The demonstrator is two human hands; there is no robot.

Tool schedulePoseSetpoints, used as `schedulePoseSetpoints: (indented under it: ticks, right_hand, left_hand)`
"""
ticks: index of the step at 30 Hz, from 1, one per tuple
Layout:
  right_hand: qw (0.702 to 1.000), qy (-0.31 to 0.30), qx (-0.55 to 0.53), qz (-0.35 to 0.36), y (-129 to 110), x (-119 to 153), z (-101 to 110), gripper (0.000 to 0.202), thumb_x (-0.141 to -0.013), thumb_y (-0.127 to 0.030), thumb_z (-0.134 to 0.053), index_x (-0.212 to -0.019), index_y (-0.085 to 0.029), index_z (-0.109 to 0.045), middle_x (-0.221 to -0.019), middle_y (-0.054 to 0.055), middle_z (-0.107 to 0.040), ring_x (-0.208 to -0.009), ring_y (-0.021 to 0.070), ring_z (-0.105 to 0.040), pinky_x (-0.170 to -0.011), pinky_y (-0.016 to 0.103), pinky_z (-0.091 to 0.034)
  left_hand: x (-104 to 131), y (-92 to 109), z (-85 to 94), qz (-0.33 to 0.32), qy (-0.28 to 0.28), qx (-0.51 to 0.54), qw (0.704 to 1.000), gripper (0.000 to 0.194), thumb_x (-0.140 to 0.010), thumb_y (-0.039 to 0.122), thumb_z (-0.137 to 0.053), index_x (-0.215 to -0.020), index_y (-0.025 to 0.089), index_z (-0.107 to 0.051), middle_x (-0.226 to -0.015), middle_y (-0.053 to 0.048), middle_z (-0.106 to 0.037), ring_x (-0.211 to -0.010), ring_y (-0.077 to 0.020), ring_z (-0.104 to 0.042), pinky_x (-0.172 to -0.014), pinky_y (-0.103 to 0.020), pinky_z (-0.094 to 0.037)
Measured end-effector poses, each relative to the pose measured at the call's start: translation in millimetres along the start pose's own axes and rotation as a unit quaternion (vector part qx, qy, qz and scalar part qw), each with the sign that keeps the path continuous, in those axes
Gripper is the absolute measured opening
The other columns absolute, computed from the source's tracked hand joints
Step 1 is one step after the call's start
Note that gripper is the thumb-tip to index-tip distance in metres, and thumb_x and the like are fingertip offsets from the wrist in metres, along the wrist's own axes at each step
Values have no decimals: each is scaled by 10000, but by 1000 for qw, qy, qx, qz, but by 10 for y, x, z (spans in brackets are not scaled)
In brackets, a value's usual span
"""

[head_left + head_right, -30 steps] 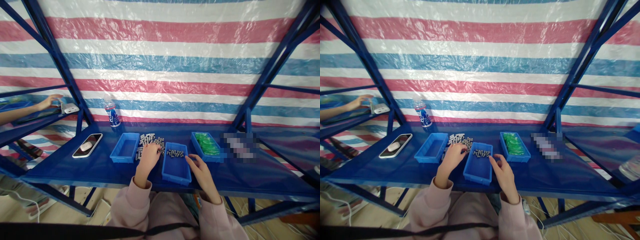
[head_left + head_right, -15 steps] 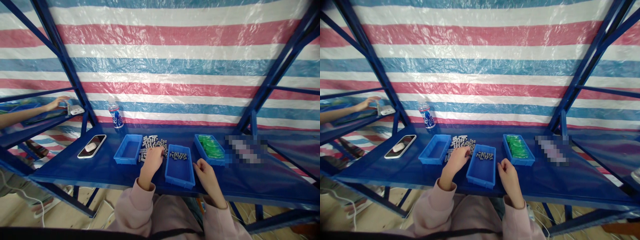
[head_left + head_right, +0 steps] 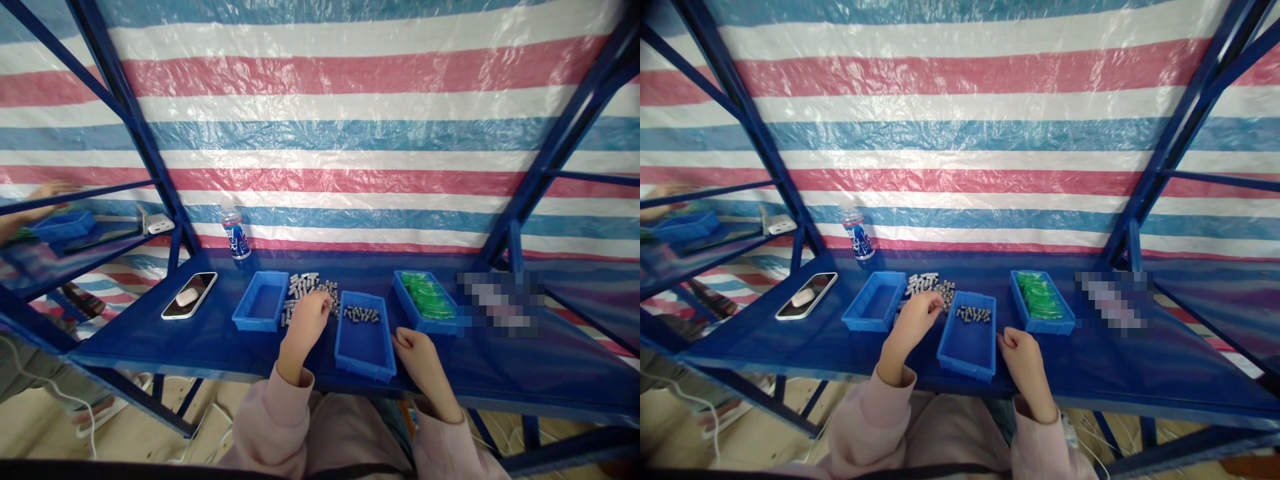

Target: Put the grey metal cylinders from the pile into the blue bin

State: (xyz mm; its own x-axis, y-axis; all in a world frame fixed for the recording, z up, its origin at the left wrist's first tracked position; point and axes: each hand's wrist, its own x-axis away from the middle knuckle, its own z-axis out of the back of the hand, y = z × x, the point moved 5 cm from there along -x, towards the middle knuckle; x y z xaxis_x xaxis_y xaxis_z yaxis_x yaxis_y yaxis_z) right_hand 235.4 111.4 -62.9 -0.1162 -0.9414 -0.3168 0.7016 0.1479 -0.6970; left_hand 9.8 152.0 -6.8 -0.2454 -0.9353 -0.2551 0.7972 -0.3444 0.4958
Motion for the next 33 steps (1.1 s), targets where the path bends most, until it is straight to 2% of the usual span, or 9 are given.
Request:
schedulePoseSetpoints:
  ticks: [2,4,6,10,13,20,26,33]
  right_hand:
    - [1000,7,1,-1,3,0,1,363,-663,-382,-419,-519,-236,-119,-482,-52,-179,-479,101,-218,-454,249,-224]
    - [1000,7,-1,-3,7,1,-3,366,-656,-387,-420,-520,-236,-115,-493,-52,-164,-482,100,-207,-453,249,-217]
    - [1000,6,-2,-5,11,-1,-5,371,-660,-393,-422,-522,-234,-116,-501,-52,-158,-486,99,-202,-453,250,-212]
    - [1000,-4,-1,-7,13,-16,-4,387,-682,-409,-429,-528,-231,-122,-512,-50,-162,-496,100,-207,-458,250,-211]
    - [1000,-10,-7,-13,16,-25,-5,391,-691,-420,-428,-532,-231,-125,-518,-50,-162,-500,101,-214,-459,246,-211]
    - [1000,2,-21,-20,38,-34,-12,415,-705,-464,-426,-527,-235,-130,-524,-52,-152,-495,99,-201,-449,244,-198]
    - [999,5,-31,-7,19,-17,4,401,-717,-443,-428,-529,-237,-140,-526,-52,-159,-491,98,-203,-436,238,-204]
    - [999,20,-38,3,-1,-22,32,422,-735,-441,-442,-530,-240,-132,-523,-56,-146,-476,94,-208,-435,237,-218]
  left_hand:
    - [3,89,87,-20,47,25,998,181,-810,103,-489,-860,199,-634,-869,-20,-665,-807,-156,-605,-763,-261,-445]
    - [17,205,122,-45,68,38,996,167,-825,125,-498,-875,210,-632,-892,-15,-666,-836,-159,-607,-793,-270,-443]
    - [34,334,78,-79,56,45,994,158,-832,140,-511,-886,218,-637,-915,-13,-670,-876,-164,-608,-829,-277,-437]
    - [59,510,-137,-125,-24,54,990,152,-805,121,-543,-844,216,-655,-871,-4,-678,-870,-162,-609,-832,-268,-435]
    - [64,529,-230,-125,-54,60,989,190,-784,89,-529,-844,214,-659,-857,2,-676,-823,-148,-611,-784,-247,-441]
    - [31,487,-296,-105,-48,23,993,253,-719,31,-480,-779,205,-653,-821,-5,-657,-783,-148,-597,-745,-245,-435]
    - [14,514,-391,-91,-76,-31,992,243,-707,33,-488,-761,204,-653,-826,-19,-651,-836,-168,-590,-766,-260,-445]
    - [20,537,-416,-109,-94,-77,987,206,-743,80,-513,-825,209,-652,-887,-30,-668,-912,-205,-594,-826,-303,-452]
